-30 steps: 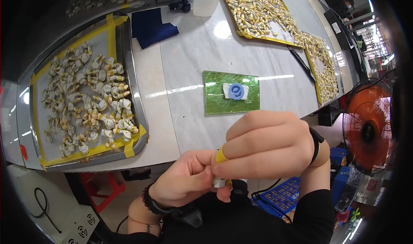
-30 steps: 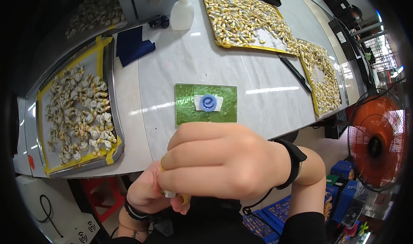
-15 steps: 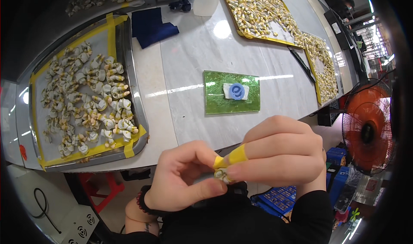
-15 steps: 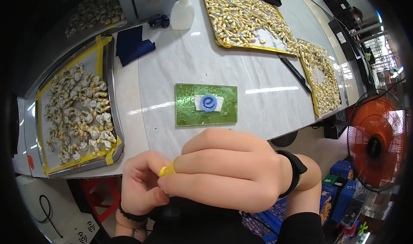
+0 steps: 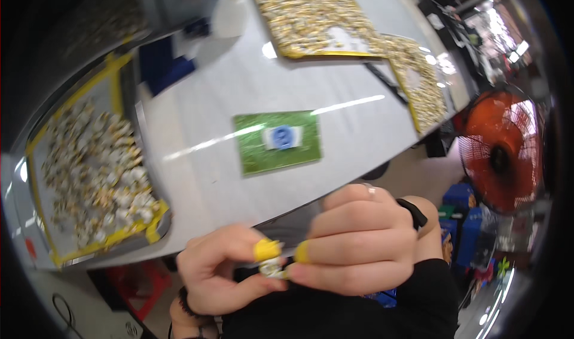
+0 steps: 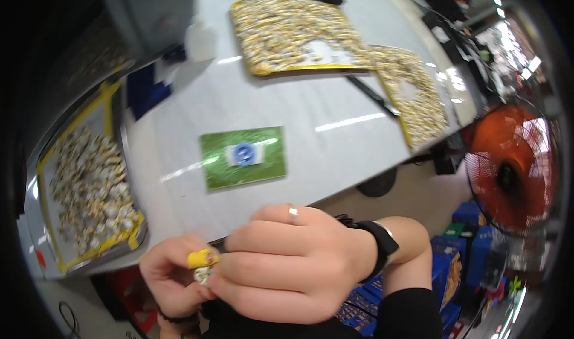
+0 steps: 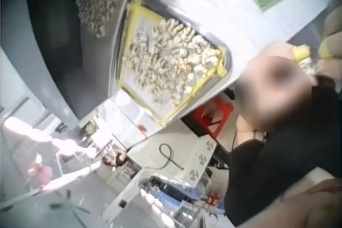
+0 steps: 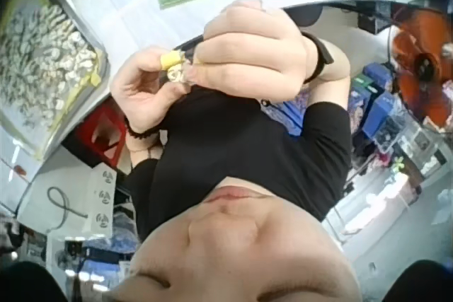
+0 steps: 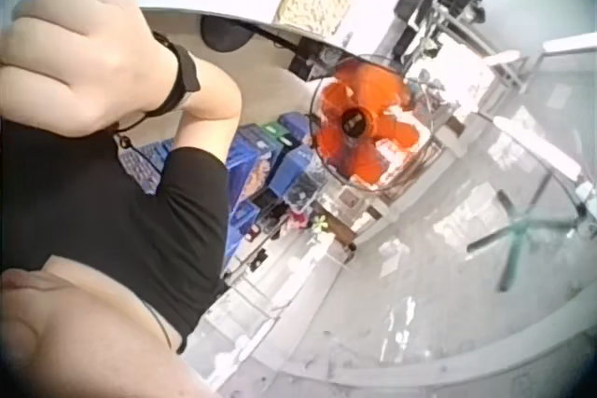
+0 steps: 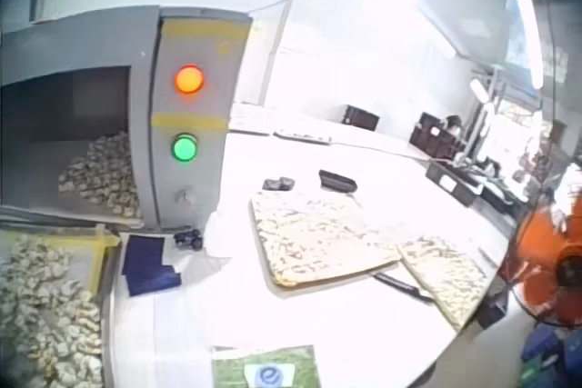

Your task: The person repeatedly picks up small, white, spiral-shaped objects from a tray and applies a yellow substance to them using a small yellow tool. The person then places the treated objects onto a green mat. The process is repeated continuously throughout the video.

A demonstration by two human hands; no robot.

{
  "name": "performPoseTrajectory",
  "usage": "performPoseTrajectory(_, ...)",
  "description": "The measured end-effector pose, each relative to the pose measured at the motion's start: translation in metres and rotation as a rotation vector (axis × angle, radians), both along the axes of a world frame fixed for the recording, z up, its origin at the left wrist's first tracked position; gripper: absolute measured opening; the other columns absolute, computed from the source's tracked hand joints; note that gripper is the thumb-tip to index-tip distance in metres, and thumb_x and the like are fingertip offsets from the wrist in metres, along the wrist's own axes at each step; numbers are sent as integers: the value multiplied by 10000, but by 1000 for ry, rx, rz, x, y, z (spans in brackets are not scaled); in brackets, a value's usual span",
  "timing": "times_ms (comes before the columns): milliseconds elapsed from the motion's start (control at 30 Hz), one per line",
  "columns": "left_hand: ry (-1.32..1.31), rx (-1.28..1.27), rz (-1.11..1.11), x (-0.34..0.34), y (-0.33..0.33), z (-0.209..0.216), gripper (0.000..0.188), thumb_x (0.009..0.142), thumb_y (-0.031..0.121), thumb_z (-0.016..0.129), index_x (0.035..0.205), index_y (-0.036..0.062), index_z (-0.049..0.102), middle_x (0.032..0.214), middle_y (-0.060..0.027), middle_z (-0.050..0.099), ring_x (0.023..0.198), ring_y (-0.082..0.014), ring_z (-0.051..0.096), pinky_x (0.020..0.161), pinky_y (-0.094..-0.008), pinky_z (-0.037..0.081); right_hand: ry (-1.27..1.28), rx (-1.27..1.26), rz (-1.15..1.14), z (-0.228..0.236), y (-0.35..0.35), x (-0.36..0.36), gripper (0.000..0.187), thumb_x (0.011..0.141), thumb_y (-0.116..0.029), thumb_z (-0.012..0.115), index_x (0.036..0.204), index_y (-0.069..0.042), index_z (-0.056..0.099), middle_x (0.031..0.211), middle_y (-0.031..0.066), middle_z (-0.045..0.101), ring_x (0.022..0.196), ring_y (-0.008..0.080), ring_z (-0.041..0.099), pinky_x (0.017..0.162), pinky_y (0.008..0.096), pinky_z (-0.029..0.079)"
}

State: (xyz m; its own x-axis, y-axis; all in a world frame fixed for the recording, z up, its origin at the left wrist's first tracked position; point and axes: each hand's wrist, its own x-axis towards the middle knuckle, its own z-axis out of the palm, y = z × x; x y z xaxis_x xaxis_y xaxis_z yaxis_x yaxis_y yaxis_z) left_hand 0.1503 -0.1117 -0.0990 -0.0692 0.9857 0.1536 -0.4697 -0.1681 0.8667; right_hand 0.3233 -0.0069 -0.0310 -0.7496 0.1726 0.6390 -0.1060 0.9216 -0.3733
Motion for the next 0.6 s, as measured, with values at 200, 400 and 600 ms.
performPoseTrajectory(200, 78, -24, 131, -20, -17, 2, 335, 780, 102, 714, 1024, -53, 544, 919, -175, 607, 832, -224, 611, 791, -349, 500, 111, 129, -726, 33, 64, 66, 111, 741, -49, 649, 850, -28, 649, 841, 60, 647, 757, 159, 592, 651, 266, 443)
performPoseTrajectory(400, 59, -60, 115, -15, -17, -5, 342, 766, 106, 734, 1012, -40, 547, 925, -165, 620, 809, -215, 628, 767, -335, 517, -775, -73, -1200, -7, 206, 234, 160, 738, -89, 610, 876, -19, 652, 838, 159, 653, 782, 261, 624, 720, 334, 485)
performPoseTrajectory(600, 67, -82, 129, -17, -18, -3, 338, 769, 104, 730, 1012, -44, 548, 924, -153, 624, 818, -215, 635, 761, -330, 520, -661, -224, -1142, -45, 241, 236, 198, 719, -123, 666, 874, -1, 651, 807, 154, 646, 765, 251, 625, 712, 326, 491)
